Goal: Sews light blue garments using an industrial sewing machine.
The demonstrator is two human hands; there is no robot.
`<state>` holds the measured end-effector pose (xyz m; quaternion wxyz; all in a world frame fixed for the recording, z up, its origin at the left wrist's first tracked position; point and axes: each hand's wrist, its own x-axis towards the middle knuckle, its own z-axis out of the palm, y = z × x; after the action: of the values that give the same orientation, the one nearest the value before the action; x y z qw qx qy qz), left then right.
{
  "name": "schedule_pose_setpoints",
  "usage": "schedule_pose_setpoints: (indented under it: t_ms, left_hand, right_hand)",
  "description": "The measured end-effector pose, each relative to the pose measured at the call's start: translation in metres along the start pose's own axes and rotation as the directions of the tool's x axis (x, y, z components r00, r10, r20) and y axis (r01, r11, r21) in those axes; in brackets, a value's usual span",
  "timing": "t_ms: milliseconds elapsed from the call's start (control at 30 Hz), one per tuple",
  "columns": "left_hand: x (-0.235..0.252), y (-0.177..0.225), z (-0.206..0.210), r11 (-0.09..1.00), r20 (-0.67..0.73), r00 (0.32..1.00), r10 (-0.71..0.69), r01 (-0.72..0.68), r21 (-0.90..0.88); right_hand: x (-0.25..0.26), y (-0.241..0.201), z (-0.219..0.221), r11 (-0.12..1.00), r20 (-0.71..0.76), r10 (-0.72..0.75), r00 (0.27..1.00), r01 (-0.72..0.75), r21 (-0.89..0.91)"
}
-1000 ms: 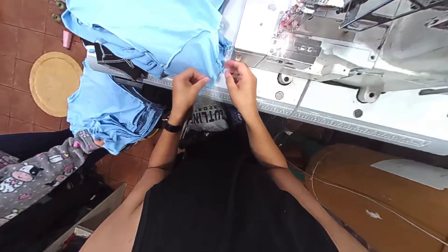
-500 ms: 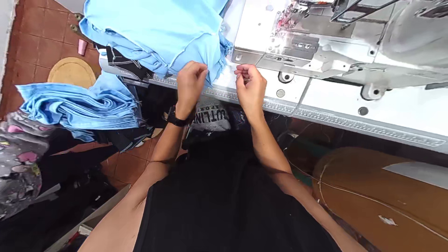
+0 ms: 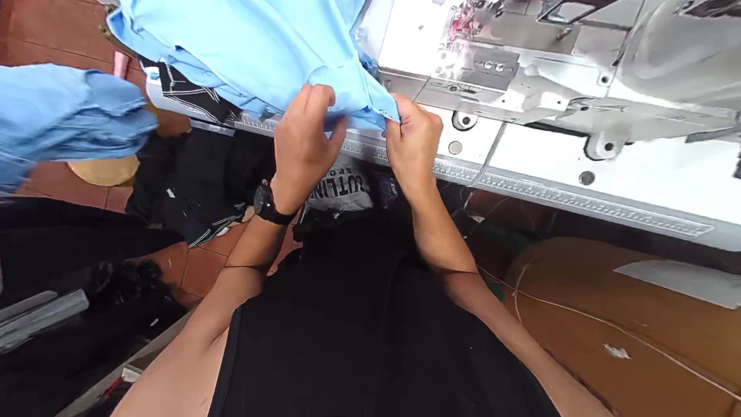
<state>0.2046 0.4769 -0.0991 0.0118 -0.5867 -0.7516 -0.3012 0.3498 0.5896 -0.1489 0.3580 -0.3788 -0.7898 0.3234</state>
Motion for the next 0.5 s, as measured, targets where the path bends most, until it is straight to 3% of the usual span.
schedule_pose_setpoints:
  t_ms: [100, 167, 233, 267, 300, 333, 400, 433, 467, 500]
  left_hand:
    - [-0.003, 0.009, 0.018, 0.977, -0.113, 0.992, -0.051, 0.073, 0.203]
    - [-0.008, 0.006, 0.008, 0.964, -0.178, 0.974, -0.139, 0.174, 0.199]
    - [-0.019, -0.005, -0.003, 0.982, -0.247, 0.953, -0.178, 0.187, 0.016]
    - [-0.025, -0.010, -0.004, 0.969, -0.265, 0.941, -0.212, 0.167, -0.182]
    - [-0.030, -0.012, -0.003, 0.879, -0.234, 0.931, -0.280, 0.150, -0.453]
    - [-0.034, -0.013, 0.000, 0.684, -0.150, 0.922, -0.358, 0.149, -0.714]
    - [-0.034, -0.014, 0.004, 0.233, 0.068, 0.895, -0.441, 0.187, -0.954]
    - [-0.032, -0.016, 0.006, 0.158, 0.121, 0.894, -0.431, 0.207, -0.965]
    - [-0.030, -0.018, 0.008, 0.230, 0.113, 0.904, -0.412, 0.223, -0.947]
    - [-0.026, -0.019, 0.011, 0.417, 0.050, 0.927, -0.371, 0.214, -0.883]
  right_hand:
    - [-0.007, 0.001, 0.009, 0.971, -0.082, -0.107, 0.991, 0.087, -0.222]
    - [-0.006, 0.007, 0.015, 0.964, -0.093, -0.125, 0.988, 0.098, -0.248]
    - [-0.009, 0.011, 0.016, 0.988, -0.088, -0.116, 0.989, 0.106, -0.111]
    - [-0.011, 0.013, 0.018, 0.995, -0.085, -0.097, 0.992, 0.100, 0.032]
    - [-0.014, 0.014, 0.021, 0.973, -0.056, -0.049, 0.997, 0.060, 0.222]
    - [-0.015, 0.015, 0.029, 0.892, -0.030, 0.036, 0.999, -0.019, 0.451]
    - [-0.014, 0.012, 0.039, 0.522, 0.135, 0.247, 0.960, -0.249, 0.816]
    - [-0.013, 0.011, 0.038, 0.291, 0.271, 0.297, 0.916, -0.357, 0.888]
    - [-0.013, 0.012, 0.035, 0.091, 0.388, 0.300, 0.871, -0.431, 0.898]
    - [-0.012, 0.013, 0.033, -0.052, 0.456, 0.288, 0.842, -0.461, 0.886]
